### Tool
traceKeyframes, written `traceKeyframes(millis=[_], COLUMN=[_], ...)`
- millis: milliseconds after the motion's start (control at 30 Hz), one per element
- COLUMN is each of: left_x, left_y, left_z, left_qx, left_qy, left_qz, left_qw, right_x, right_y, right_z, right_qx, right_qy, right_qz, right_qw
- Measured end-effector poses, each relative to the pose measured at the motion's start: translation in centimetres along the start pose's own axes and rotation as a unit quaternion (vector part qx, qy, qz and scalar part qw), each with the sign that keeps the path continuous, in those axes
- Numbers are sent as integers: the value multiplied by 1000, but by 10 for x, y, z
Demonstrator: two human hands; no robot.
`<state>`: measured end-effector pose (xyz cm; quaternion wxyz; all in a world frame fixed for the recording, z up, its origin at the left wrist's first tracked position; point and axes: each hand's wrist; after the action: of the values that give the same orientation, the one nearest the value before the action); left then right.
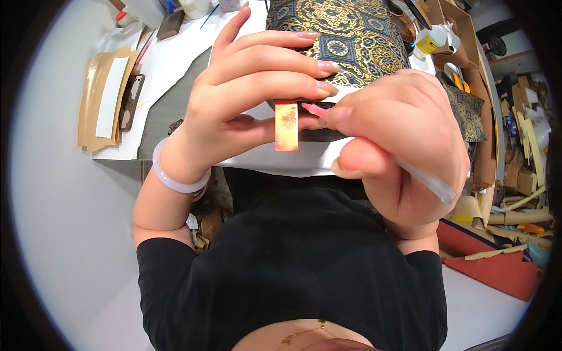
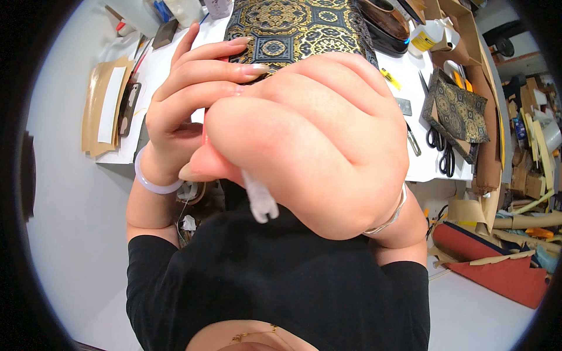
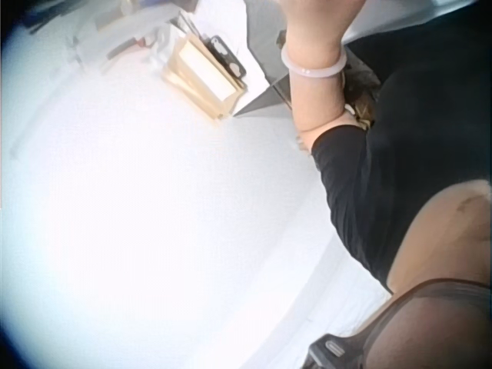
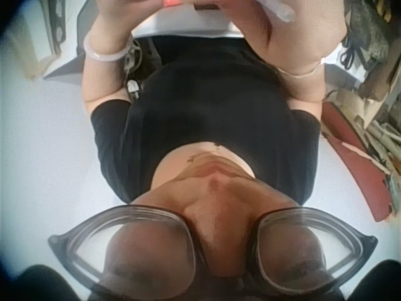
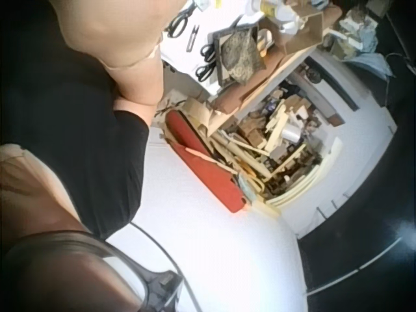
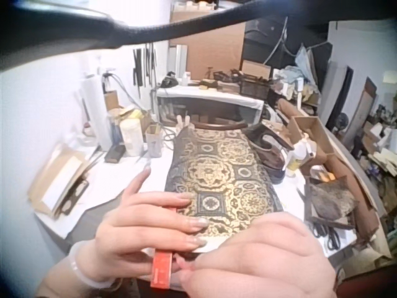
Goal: The person measures a patterned fabric-covered object using a metal ruler and a red L-square, then marks the edges with a pink pen. They smooth the fabric with their fingers and briefly use an iron to press the surface before repeating the measuring and marking steps.
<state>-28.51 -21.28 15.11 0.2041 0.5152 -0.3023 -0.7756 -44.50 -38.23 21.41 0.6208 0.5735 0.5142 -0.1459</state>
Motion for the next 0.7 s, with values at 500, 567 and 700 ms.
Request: traceKeyframes(millis=[500,567,700], left_x=[0,0,1], left_y=[0,0,-1], left_z=[-3,-3,-3], left_qx=[6,9,8], left_qy=[-1,-1,0], left_qz=[-16,-15,-14], left_qw=[1000,1000,1000], right_x=[-18,-16,-18], right_y=[-55,-61,-56], right_z=[21,22,18], right_qx=[52,68,66], right_qy=[63,80,56], right_qz=[158,201,168], right_qw=[984,974,982])
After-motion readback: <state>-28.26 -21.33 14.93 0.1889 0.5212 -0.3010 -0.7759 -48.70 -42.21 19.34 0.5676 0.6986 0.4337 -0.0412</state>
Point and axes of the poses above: each hand's wrist, its own y-axis towards the middle knuckle, its own x-axis out of the palm, z = x × y, and after that the axes turned 11 degrees about -z, right-handed
